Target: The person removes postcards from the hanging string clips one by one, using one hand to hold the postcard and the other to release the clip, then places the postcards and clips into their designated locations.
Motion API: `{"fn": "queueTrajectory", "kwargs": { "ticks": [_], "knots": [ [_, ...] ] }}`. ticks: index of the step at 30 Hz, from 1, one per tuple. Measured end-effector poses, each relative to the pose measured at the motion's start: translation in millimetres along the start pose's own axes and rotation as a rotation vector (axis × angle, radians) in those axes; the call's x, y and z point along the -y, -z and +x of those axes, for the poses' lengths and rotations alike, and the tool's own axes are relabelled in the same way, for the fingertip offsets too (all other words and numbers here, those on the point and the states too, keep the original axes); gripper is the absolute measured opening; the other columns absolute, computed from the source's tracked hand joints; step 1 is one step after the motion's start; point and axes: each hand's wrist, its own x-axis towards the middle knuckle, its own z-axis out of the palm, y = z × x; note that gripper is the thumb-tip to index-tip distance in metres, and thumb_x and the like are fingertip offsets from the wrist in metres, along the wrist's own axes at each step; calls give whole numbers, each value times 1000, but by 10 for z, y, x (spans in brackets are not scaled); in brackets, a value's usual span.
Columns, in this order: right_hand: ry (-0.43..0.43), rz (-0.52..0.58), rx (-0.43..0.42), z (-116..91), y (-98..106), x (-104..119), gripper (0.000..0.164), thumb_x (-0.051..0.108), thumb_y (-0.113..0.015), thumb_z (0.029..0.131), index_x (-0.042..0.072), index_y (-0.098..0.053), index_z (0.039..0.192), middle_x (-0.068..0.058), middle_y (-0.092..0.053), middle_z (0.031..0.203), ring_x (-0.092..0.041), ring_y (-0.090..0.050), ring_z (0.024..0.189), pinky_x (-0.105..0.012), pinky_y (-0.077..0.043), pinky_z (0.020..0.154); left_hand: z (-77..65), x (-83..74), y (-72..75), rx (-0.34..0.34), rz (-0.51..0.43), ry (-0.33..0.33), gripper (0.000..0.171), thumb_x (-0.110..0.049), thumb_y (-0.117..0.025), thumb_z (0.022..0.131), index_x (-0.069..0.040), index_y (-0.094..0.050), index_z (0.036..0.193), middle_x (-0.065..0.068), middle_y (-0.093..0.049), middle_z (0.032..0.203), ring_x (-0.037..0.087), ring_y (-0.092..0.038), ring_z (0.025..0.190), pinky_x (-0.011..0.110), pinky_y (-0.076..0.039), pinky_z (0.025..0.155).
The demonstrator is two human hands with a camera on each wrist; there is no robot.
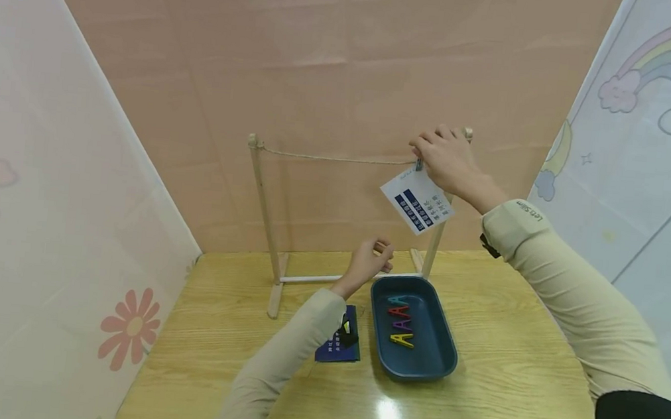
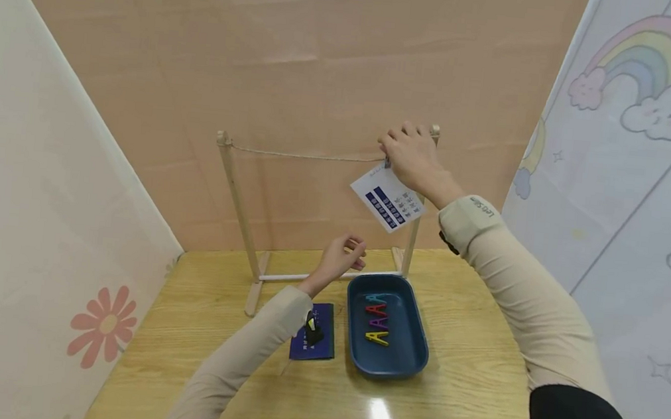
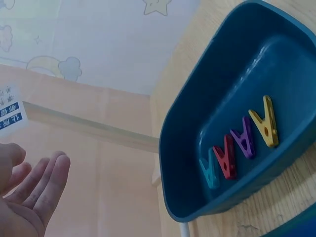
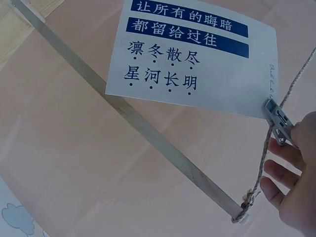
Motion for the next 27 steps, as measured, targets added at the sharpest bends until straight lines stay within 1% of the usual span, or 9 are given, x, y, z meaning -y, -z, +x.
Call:
{"fn": "queueTrajectory", "kwargs": {
  "ticks": [3,7,9,11,14,18,21,24,27],
  "knots": [
    [-14,16,-9,-13,4,4,32,15,-41,108,-2,-61,126,-20,-62,124,-38,-50,105,-55,-41,95,29,-30,-50,-28,5,-23,25,-15,-58,102,3,-59,119,16,-64,97,34,-71,75,36,-63,66],
    [-31,26,-12,-15,8,-1,32,16,-40,108,-2,-61,126,-19,-62,122,-37,-50,102,-53,-42,90,82,-88,-109,-56,-3,-52,26,-18,-59,102,1,-60,120,11,-64,98,33,-71,76,31,-63,66],
    [-34,30,-12,-16,12,-5,32,16,-40,108,-2,-61,126,-19,-63,122,-37,-49,101,-52,-42,89,115,-120,-137,-69,-9,-66,28,-19,-59,102,1,-59,122,11,-64,100,33,-71,77,29,-62,65],
    [-36,33,-14,-20,18,-7,31,16,-41,108,-1,-61,125,-19,-63,121,-36,-49,100,-51,-42,87,149,-158,-163,-85,-18,-79,29,-19,-59,102,1,-59,123,13,-64,102,36,-71,79,29,-62,66],
    [-38,41,-16,-31,25,-8,30,15,-42,108,-1,-61,125,-19,-63,120,-36,-49,100,-52,-42,86,193,-218,-196,-114,-17,-89,29,-19,-59,102,0,-60,123,14,-65,104,37,-71,80,32,-63,67],
    [-35,47,-25,-40,15,-17,30,16,-43,108,0,-62,124,-18,-64,118,-37,-49,100,-52,-42,86,239,-287,-223,-138,3,-107,24,-18,-58,102,-3,-62,121,13,-68,103,31,-72,77,34,-63,68],
    [-27,51,-31,-29,-1,-26,31,18,-43,108,0,-62,124,-17,-65,116,-37,-49,100,-51,-43,85,261,-312,-223,-148,2,-131,21,-15,-56,103,-3,-62,119,15,-69,100,31,-72,76,34,-63,67],
    [-23,56,-29,-18,-6,-30,31,18,-42,108,1,-62,125,-17,-65,115,-36,-49,100,-50,-42,84,268,-326,-211,-151,-21,-148,18,-11,-54,104,1,-62,115,18,-68,96,35,-72,78,33,-63,67],
    [-14,48,-32,-16,-10,-39,31,17,-42,108,0,-62,125,-17,-65,116,-37,-49,100,-51,-42,85,272,-326,-196,-147,-24,-148,16,-10,-53,104,2,-61,112,19,-67,96,32,-72,77,30,-63,67]
  ]
}}
